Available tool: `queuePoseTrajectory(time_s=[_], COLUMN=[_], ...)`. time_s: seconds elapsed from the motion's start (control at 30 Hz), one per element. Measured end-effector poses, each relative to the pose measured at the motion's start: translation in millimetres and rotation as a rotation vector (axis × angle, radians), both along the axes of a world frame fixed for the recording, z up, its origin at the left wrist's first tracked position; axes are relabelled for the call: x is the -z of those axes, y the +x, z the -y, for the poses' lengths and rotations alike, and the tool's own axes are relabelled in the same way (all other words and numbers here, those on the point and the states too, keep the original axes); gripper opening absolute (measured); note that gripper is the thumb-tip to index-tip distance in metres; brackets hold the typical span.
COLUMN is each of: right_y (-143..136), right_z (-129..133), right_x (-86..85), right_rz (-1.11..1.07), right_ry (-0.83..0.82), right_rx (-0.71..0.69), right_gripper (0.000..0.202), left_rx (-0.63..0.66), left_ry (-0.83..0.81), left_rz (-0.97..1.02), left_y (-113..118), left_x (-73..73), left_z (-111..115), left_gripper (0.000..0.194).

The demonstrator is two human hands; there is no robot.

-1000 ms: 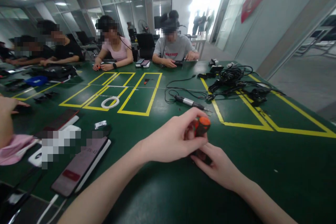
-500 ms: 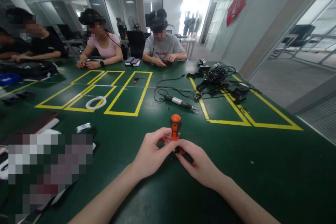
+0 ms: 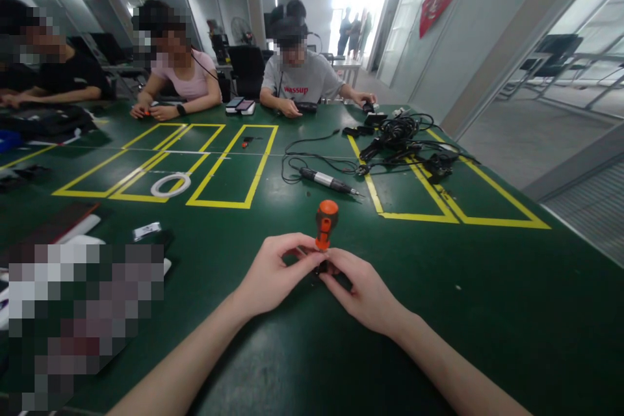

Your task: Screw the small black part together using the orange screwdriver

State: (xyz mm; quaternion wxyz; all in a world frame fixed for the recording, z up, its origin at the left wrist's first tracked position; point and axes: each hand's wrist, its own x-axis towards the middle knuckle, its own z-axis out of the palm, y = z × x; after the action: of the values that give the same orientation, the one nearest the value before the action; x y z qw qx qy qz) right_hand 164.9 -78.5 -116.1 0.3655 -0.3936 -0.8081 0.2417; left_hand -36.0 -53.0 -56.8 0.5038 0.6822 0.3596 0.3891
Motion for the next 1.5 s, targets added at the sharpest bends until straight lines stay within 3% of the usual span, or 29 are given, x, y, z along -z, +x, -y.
queuePoseTrajectory(time_s=[0.3, 0.47, 0.7, 1.0, 1.23, 1.5], right_y=[1, 4, 3, 11, 8, 8], right_z=[0, -2, -4, -6, -5, -5], right_x=[0.6, 2.2, -0.5, -5.6, -1.8, -1.3], right_rz=[0.004, 0.002, 0.0, -0.01, 0.012, 0.018], right_ry=[0.001, 0.022, -0.017, -0.113, -0.115, -0.098], right_rx=[0.003, -0.008, 0.025, -0.05, 0.003, 0.008], right_gripper=[0.032, 0.041, 0.027, 0.027, 0.018, 0.024], left_rx=[-0.07, -0.065, 0.051, -0.023, -0.062, 0.012], left_ry=[-0.118, -0.076, 0.024, -0.041, -0.227, -0.135], left_rz=[0.083, 0.082, 0.023, 0.078, 0.205, 0.172], left_y=[2, 1, -2, 0, 6, -1], left_x=[8.5, 10.0, 0.6, 6.7, 15.9, 11.8], left_z=[-2, -2, -2, -3, -5, -7], left_gripper=[0.023, 0.018, 0.018, 0.011, 0.035, 0.019])
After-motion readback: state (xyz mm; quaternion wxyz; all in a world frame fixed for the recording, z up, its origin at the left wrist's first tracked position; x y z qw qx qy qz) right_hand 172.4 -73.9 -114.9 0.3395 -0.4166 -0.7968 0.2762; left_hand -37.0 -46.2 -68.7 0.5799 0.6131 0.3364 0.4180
